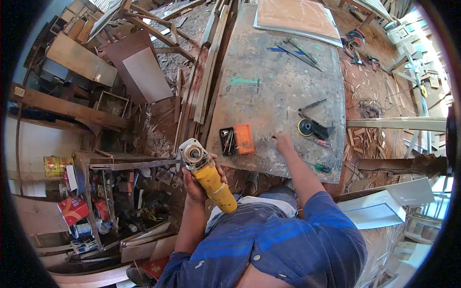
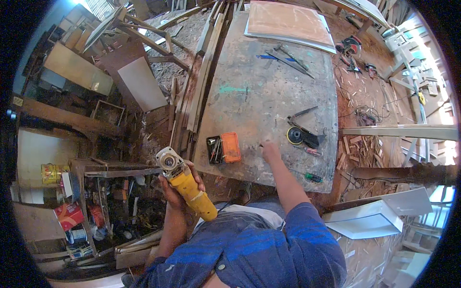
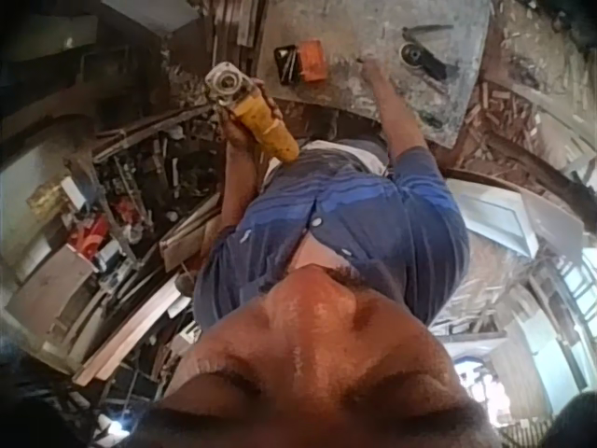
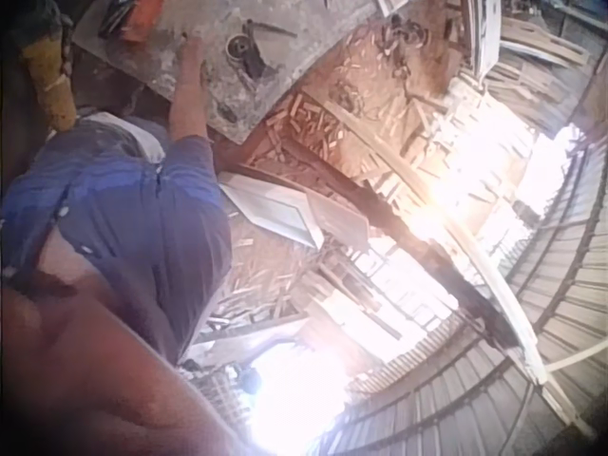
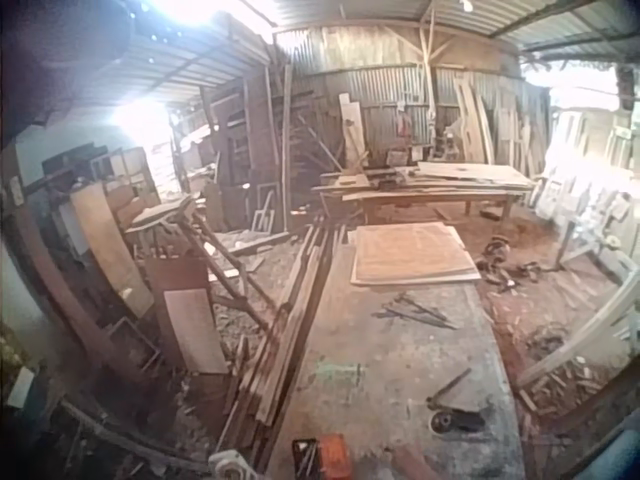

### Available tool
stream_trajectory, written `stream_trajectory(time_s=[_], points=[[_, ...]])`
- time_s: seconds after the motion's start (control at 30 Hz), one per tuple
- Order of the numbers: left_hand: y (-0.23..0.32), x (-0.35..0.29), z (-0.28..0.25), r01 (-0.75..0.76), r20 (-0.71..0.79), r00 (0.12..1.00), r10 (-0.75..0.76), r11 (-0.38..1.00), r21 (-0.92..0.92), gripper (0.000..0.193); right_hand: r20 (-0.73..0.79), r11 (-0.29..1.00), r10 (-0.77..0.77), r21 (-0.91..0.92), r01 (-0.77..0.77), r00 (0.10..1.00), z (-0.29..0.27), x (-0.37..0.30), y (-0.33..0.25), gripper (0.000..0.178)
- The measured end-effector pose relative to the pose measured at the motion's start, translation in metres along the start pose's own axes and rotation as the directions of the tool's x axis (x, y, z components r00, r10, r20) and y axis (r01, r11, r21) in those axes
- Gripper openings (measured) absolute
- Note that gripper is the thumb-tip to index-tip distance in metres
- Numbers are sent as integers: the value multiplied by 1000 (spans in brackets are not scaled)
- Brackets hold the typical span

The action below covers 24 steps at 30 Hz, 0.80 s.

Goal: The person assembles an angle grinder by placing internal components into the tool body, tightening screws using a screwdriver, and attaching the gear head assembly by hand.

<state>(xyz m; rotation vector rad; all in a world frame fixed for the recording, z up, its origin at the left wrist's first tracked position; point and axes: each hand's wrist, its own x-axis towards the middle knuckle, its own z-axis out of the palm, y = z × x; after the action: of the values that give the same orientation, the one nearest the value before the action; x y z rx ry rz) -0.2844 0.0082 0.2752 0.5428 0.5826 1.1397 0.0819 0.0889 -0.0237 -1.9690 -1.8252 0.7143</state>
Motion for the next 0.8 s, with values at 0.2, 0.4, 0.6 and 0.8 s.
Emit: stream_trajectory(time_s=[0.2,0.4,0.6,0.8], points=[[-2,9,7,39,5,999,-40,997,64,114,130,991,-10,-133,28,991,12,-1,-16,19],[-3,15,11,62,141,988,-65,998,28,110,-83,995,44,88,-36,996,29,3,-35,20],[-5,15,16,54,101,993,-55,998,20,112,47,991,44,-126,-38,998,40,11,-47,20],[-7,17,16,114,202,974,-104,993,-36,109,79,981,164,96,-171,983,24,15,-46,25]])
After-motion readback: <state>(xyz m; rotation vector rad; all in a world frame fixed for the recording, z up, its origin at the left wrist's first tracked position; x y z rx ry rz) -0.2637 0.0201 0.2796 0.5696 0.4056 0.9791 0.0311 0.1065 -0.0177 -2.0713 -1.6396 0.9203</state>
